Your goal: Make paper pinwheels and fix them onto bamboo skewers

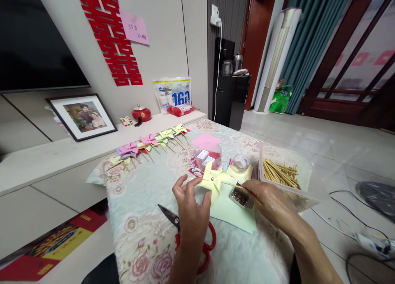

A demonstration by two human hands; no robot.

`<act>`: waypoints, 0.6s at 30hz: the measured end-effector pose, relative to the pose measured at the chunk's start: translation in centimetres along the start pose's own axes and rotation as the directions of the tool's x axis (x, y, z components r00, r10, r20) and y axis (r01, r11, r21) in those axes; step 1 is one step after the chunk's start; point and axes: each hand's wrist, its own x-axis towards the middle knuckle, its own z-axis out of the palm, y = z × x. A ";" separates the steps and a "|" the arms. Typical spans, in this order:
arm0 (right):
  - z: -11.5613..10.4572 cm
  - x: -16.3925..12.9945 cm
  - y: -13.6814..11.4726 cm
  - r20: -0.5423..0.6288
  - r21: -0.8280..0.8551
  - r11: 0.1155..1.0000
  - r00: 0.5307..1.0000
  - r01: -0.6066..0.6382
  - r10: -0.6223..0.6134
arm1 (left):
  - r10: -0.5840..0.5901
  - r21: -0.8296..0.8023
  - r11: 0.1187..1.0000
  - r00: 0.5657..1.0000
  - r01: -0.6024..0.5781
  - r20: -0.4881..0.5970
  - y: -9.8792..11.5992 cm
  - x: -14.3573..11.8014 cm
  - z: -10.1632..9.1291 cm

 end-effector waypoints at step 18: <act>0.2 -0.3 0.2 -0.005 0.014 0.999 0.999 0.048 -0.048 | -0.149 -0.130 0.977 0.975 0.171 0.163 -0.2 -0.1 0.0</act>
